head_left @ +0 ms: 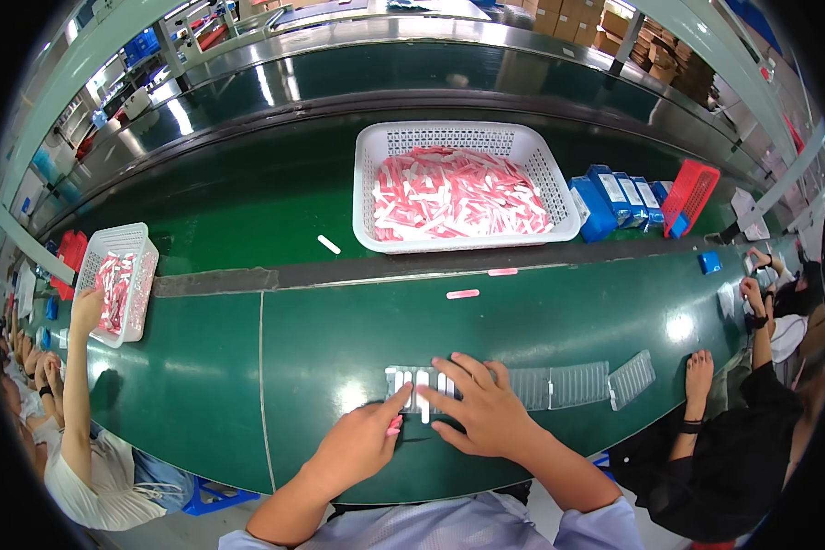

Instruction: The person inserts small plastic components into plastic trays by hand, filling the trays on a manufacturing assembly line.

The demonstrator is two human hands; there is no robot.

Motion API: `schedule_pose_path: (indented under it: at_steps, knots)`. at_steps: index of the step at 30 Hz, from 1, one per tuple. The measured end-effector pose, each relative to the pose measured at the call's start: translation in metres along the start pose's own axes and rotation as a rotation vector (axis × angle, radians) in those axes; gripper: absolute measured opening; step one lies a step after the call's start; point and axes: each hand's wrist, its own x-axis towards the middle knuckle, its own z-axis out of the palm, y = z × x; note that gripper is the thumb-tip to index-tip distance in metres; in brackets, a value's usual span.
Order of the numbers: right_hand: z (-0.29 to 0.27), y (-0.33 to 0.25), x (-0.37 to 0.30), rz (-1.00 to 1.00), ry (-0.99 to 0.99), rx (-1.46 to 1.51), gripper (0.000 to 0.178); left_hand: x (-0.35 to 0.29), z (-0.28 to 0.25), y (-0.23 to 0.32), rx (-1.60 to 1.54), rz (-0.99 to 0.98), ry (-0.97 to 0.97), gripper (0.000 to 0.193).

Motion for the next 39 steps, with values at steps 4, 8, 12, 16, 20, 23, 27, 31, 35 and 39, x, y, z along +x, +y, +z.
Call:
schedule_pose_path:
  at_steps: [4, 8, 12, 16, 20, 23, 27, 31, 35, 39]
  knots:
    - [0.002, 0.000, 0.002, 0.080, 0.037, -0.027, 0.050, 0.002, 0.000, 0.002, -0.026, 0.029, 0.043, 0.057]
    - [-0.004, 0.001, 0.001, 0.051, 0.028, 0.042, 0.049, -0.001, -0.004, 0.010, -0.005, 0.026, 0.007, 0.053]
    - [-0.003, 0.006, -0.003, 0.090, 0.031, 0.005, 0.047, -0.009, 0.006, 0.015, 0.039, 0.094, -0.062, 0.052]
    - [-0.006, 0.007, -0.005, 0.050, 0.017, 0.050, 0.047, -0.012, 0.010, 0.015, 0.234, 0.057, -0.103, 0.054]
    - [-0.002, 0.009, -0.007, 0.130, 0.043, -0.034, 0.047, -0.019, 0.010, 0.019, 0.298, 0.041, -0.117, 0.057]
    - [-0.004, 0.006, -0.006, 0.090, 0.008, 0.028, 0.048, -0.017, 0.004, 0.023, 0.246, 0.019, -0.086, 0.058]
    - [0.004, -0.002, -0.003, 0.042, 0.050, 0.045, 0.048, -0.008, 0.001, 0.012, 0.241, 0.005, -0.067, 0.059]
    - [0.003, -0.004, 0.004, 0.030, 0.032, 0.090, 0.051, -0.003, -0.001, 0.012, 0.217, 0.016, -0.029, 0.057]
    - [-0.005, 0.004, 0.003, 0.017, 0.027, 0.127, 0.050, -0.001, -0.003, 0.013, 0.203, 0.000, -0.047, 0.053]
    - [-0.012, -0.001, -0.008, 0.021, 0.086, 0.084, 0.046, -0.004, -0.002, 0.010, 0.232, 0.005, -0.058, 0.051]
